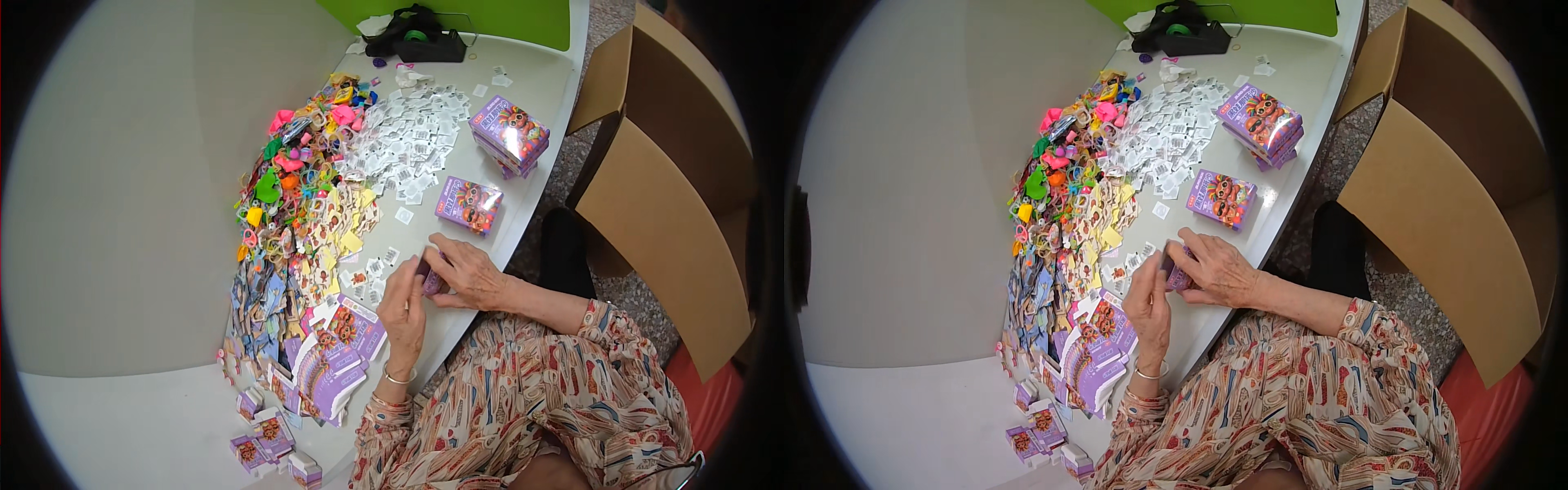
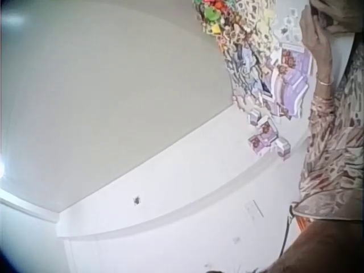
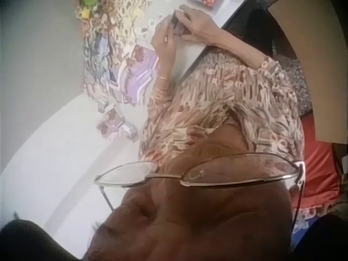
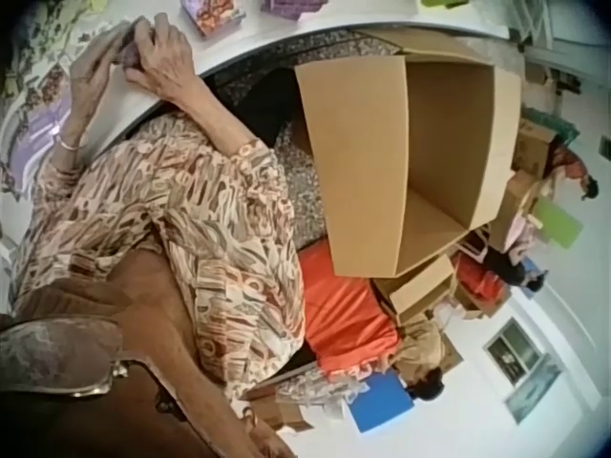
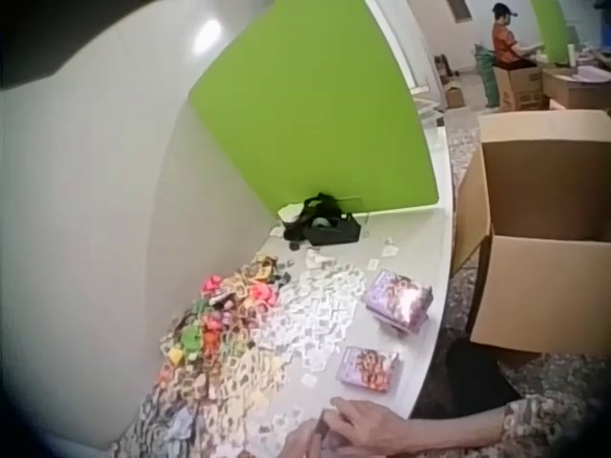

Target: Packing small colorful items into purple boxes and stacking them on a desk.

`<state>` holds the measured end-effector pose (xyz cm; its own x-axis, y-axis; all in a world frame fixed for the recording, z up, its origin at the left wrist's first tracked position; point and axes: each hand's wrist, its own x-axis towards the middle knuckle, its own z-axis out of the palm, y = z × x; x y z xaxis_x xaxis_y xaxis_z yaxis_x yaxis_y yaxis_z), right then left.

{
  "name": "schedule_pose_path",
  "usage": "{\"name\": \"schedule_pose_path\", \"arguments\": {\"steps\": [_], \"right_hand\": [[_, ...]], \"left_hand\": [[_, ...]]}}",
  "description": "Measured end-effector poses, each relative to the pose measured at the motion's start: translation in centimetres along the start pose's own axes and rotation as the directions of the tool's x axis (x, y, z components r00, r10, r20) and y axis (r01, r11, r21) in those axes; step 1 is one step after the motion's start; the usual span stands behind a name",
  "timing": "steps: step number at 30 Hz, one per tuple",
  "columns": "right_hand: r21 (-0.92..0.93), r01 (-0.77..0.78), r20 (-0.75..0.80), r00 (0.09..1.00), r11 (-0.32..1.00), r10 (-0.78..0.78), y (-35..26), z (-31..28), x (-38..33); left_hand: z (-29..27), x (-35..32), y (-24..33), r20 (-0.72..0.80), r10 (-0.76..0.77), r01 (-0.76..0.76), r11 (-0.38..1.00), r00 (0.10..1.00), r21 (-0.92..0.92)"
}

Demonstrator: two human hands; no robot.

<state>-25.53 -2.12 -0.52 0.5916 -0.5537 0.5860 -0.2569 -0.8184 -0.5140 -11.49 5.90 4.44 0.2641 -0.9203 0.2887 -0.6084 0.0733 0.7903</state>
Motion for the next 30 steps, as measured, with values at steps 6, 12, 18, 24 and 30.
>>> {"name": "schedule_pose_path", "arguments": {"steps": [6, 12, 18, 24, 30], "right_hand": [[0.232, -0.074, -0.047, 0.995, 0.97, 0.087, 1.0, 1.5, -0.9], [0.296, -0.18, 0.067, 0.984, 0.938, 0.168, 0.1, 0.1, 0.0], [0.271, -0.134, 0.063, 0.991, 0.953, 0.121, -0.3, -0.5, -0.1], [0.213, -0.111, 0.07, 0.993, 0.971, 0.098, -0.7, -1.2, -0.3], [0.168, -0.155, 0.107, 0.985, 0.974, 0.138, -1.2, -1.0, -0.9]], "left_hand": [[0.6, -0.9, -0.1, -0.003, 0.048, -0.048, 0.999, 0.999, -0.026], [0.0, 0.1, 2.2, -0.006, -0.174, 0.174, 0.985, 0.985, -0.012], [-0.4, 0.0, 2.6, -0.041, -0.168, 0.166, 0.985, 0.985, -0.043], [-0.2, -0.5, 1.9, -0.055, -0.146, 0.143, 0.988, 0.988, -0.06], [0.1, -1.5, 2.5, 0.033, 0.159, -0.162, 0.946, 0.987, 0.281]]}}
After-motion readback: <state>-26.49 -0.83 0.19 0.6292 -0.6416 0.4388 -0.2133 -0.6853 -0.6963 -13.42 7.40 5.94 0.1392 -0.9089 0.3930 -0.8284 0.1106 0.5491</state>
